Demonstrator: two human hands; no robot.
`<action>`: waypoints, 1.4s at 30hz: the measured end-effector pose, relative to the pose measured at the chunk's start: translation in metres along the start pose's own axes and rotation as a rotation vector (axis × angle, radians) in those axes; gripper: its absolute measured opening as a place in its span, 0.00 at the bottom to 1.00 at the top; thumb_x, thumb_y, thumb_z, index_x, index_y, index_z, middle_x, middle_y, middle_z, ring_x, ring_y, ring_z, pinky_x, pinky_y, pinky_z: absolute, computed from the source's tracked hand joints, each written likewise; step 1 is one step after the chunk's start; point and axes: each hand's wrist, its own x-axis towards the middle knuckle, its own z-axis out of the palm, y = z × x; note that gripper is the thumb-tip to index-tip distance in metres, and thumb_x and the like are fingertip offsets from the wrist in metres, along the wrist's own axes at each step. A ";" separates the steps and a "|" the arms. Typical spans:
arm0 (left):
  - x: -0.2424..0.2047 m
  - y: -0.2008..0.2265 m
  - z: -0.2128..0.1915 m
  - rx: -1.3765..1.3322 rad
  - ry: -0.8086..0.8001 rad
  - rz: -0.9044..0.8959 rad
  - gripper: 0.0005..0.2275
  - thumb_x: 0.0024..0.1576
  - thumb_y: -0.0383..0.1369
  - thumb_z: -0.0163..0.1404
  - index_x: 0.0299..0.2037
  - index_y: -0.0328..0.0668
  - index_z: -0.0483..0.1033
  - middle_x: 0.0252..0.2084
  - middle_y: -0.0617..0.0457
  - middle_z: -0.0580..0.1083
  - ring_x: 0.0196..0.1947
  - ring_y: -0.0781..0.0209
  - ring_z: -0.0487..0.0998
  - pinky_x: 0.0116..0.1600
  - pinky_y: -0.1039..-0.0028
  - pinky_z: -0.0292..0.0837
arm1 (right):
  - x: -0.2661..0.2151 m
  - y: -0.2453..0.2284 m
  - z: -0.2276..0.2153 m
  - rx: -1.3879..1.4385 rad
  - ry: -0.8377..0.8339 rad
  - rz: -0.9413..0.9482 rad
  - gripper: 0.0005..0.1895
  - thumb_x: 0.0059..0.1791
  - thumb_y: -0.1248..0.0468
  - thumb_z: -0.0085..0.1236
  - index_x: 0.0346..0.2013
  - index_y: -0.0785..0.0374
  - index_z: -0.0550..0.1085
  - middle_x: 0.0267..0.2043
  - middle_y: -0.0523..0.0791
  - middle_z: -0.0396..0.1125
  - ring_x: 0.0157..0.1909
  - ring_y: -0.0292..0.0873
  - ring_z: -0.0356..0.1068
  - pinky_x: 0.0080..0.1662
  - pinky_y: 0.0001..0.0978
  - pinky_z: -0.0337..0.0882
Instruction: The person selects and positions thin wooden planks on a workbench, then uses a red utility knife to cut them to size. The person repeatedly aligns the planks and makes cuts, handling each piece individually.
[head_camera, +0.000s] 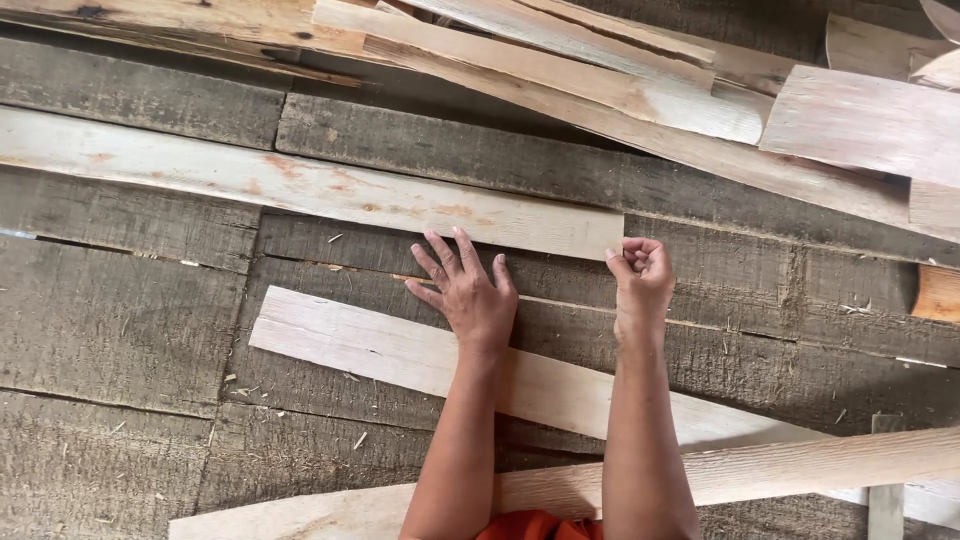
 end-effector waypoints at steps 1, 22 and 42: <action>0.000 0.000 0.000 0.001 0.003 -0.003 0.33 0.60 0.48 0.49 0.73 0.40 0.56 0.77 0.32 0.47 0.77 0.28 0.36 0.69 0.27 0.30 | -0.001 -0.001 -0.001 0.001 -0.004 -0.001 0.15 0.42 0.71 0.66 0.41 0.59 0.74 0.36 0.39 0.63 0.39 0.31 0.65 0.45 0.23 0.69; 0.000 0.006 -0.001 0.111 -0.020 0.003 0.34 0.60 0.51 0.46 0.72 0.39 0.57 0.77 0.32 0.45 0.77 0.26 0.36 0.68 0.24 0.34 | 0.005 0.051 -0.001 -0.687 -0.076 -0.391 0.27 0.43 0.66 0.75 0.53 0.65 0.72 0.49 0.56 0.73 0.52 0.53 0.71 0.55 0.46 0.68; -0.096 -0.022 -0.027 -0.378 0.052 0.511 0.18 0.57 0.26 0.52 0.59 0.39 0.76 0.66 0.37 0.69 0.67 0.30 0.65 0.63 0.37 0.63 | -0.063 0.020 -0.073 -0.626 -0.322 -0.485 0.18 0.49 0.65 0.62 0.54 0.54 0.74 0.57 0.52 0.71 0.57 0.54 0.73 0.58 0.48 0.69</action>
